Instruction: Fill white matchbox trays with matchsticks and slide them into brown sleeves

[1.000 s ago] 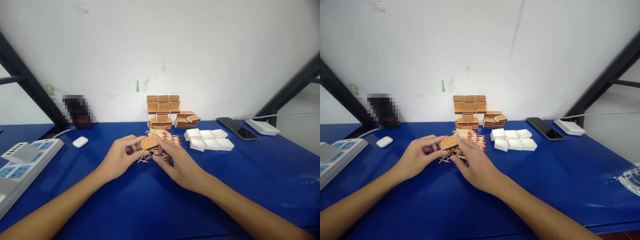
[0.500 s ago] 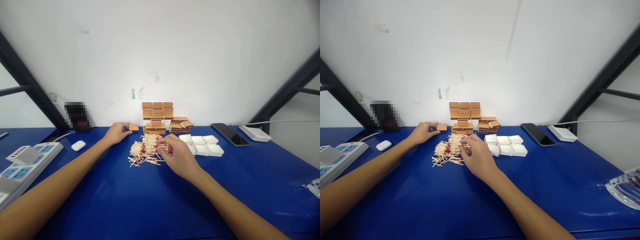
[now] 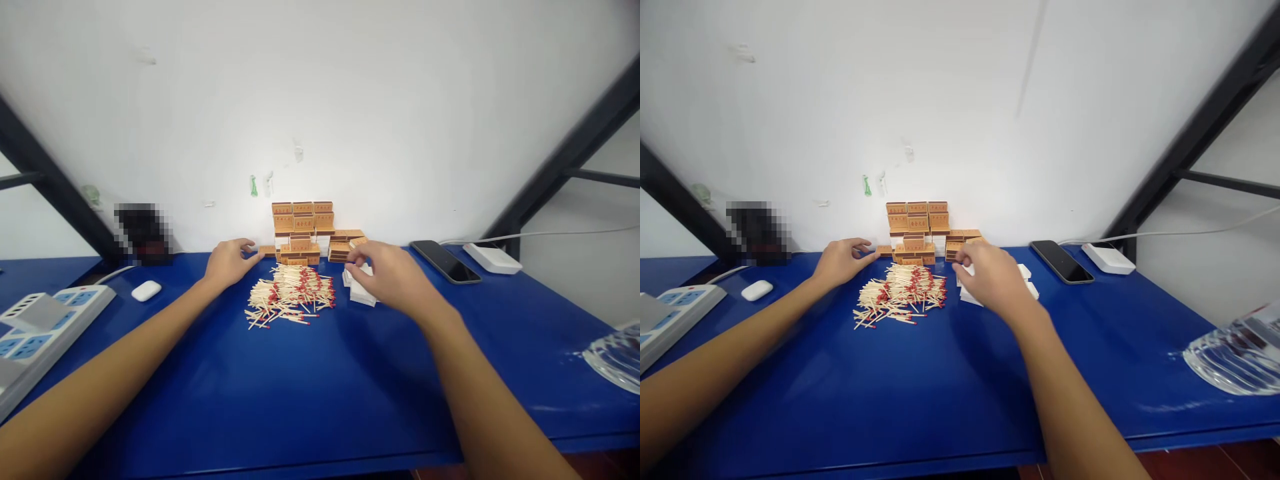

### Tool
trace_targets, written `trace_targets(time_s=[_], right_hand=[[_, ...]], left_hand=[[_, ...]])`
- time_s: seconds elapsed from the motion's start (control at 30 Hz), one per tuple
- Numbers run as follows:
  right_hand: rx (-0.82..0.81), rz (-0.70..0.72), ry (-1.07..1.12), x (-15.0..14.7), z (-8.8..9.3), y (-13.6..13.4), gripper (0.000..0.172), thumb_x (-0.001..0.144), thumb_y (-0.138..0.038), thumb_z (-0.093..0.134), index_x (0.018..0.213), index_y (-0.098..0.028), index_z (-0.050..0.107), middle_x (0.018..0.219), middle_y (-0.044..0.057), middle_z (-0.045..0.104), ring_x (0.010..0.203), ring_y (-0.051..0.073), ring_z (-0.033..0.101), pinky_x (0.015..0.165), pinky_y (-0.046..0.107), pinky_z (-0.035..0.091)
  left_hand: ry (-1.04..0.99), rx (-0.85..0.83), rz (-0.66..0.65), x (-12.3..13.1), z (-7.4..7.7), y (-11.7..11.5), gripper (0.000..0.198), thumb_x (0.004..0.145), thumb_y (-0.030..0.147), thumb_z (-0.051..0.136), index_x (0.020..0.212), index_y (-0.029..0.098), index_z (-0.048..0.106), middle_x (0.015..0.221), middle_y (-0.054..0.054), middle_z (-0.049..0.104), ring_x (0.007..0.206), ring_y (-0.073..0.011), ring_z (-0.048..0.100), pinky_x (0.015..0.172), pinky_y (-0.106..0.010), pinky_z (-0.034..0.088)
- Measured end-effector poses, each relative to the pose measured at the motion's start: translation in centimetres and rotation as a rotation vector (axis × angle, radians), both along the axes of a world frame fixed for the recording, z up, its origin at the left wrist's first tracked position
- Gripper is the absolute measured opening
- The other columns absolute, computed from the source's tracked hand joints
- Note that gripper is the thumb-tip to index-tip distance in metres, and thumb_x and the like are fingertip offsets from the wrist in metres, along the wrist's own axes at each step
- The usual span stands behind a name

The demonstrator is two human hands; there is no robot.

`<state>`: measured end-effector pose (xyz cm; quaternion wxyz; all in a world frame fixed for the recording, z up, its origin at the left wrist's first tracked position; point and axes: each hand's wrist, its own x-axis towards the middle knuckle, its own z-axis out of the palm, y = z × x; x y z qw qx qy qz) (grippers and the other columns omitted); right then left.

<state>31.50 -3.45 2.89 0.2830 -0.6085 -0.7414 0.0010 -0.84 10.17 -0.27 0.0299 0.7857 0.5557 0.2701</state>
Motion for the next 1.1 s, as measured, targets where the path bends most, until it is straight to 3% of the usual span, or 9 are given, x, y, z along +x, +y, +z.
trace_targets(time_s=[0.13, 0.23, 0.33, 0.5, 0.73, 0.83, 0.97, 1.1], right_hand=[[-0.343, 0.027, -0.071, 3.4, 0.7, -0.2, 0.027, 0.078, -0.040, 0.077, 0.097, -0.020, 0.074, 0.098, 0.007, 0.073, 0.083, 0.022, 0.065, 0.068, 0.032, 0.044], [-0.429, -0.017, -0.111, 3.6, 0.4, -0.2, 0.035, 0.072, -0.040, 0.082, 0.099, -0.019, 0.073, 0.101, 0.008, 0.072, 0.086, 0.023, 0.065, 0.069, 0.032, 0.045], [-0.481, -0.051, -0.129, 3.0, 0.1, -0.2, 0.031, 0.070, -0.040, 0.082, 0.092, -0.020, 0.072, 0.098, 0.007, 0.072, 0.084, 0.023, 0.064, 0.068, 0.032, 0.044], [-0.458, 0.002, -0.125, 2.4, 0.1, -0.3, 0.021, 0.072, -0.037, 0.076, 0.083, -0.020, 0.068, 0.087, 0.005, 0.070, 0.076, 0.021, 0.061, 0.063, 0.031, 0.040], [-0.349, 0.250, -0.033, -1.3, 0.8, -1.9, 0.018, 0.085, -0.035, 0.072, 0.078, -0.021, 0.064, 0.074, -0.001, 0.062, 0.067, 0.015, 0.053, 0.061, 0.029, 0.036], [-0.351, 0.353, 0.034, -4.5, 0.2, -3.0, 0.013, 0.087, -0.032, 0.077, 0.087, -0.021, 0.070, 0.076, -0.002, 0.064, 0.069, 0.014, 0.055, 0.063, 0.027, 0.038], [-0.428, 0.545, 0.073, -8.0, -1.4, -4.3, 0.009, 0.087, -0.021, 0.079, 0.095, -0.022, 0.075, 0.085, -0.001, 0.068, 0.075, 0.013, 0.058, 0.066, 0.026, 0.039], [-0.399, 0.565, 0.128, -8.8, -1.5, -4.2, 0.005, 0.092, -0.025, 0.073, 0.096, -0.023, 0.076, 0.081, -0.002, 0.067, 0.069, 0.012, 0.055, 0.064, 0.026, 0.039]], left_hand=[[0.020, 0.066, -0.037, -1.6, 1.6, -3.6, 0.038, 0.092, 0.051, 0.069, 0.108, 0.018, 0.079, 0.098, -0.007, 0.082, 0.086, -0.0250, 0.075, 0.079, -0.037, 0.056], [-0.046, 0.067, -0.123, -2.4, 1.9, -6.4, 0.035, 0.093, 0.049, 0.067, 0.107, 0.020, 0.080, 0.096, -0.005, 0.082, 0.082, -0.0226, 0.074, 0.079, -0.036, 0.058], [-0.107, 0.061, -0.245, -2.3, 1.7, -8.6, 0.030, 0.094, 0.046, 0.068, 0.105, 0.021, 0.080, 0.093, -0.004, 0.082, 0.081, -0.0200, 0.074, 0.078, -0.032, 0.058], [-0.151, 0.113, -0.447, -1.6, 1.7, -10.7, 0.020, 0.095, 0.037, 0.069, 0.101, 0.021, 0.081, 0.085, -0.002, 0.080, 0.070, -0.0136, 0.068, 0.069, -0.027, 0.055], [-0.063, 0.187, -0.665, -0.7, 0.1, -12.7, 0.016, 0.099, 0.029, 0.065, 0.097, 0.020, 0.078, 0.076, 0.000, 0.075, 0.065, -0.0125, 0.064, 0.061, -0.026, 0.047], [-0.028, 0.182, -0.663, 0.0, -0.7, -13.5, 0.021, 0.098, 0.035, 0.066, 0.088, 0.018, 0.075, 0.067, 0.001, 0.068, 0.058, -0.0122, 0.060, 0.057, -0.026, 0.042], [0.028, 0.085, -0.659, 0.2, -0.8, -14.3, 0.040, 0.082, 0.051, 0.077, 0.068, 0.018, 0.060, 0.056, 0.004, 0.058, 0.051, -0.0117, 0.053, 0.052, -0.028, 0.033], [0.154, 0.004, -0.621, -0.2, -0.3, -14.2, 0.054, 0.072, 0.064, 0.079, 0.062, 0.019, 0.051, 0.055, 0.004, 0.056, 0.050, -0.0131, 0.051, 0.051, -0.030, 0.027]])
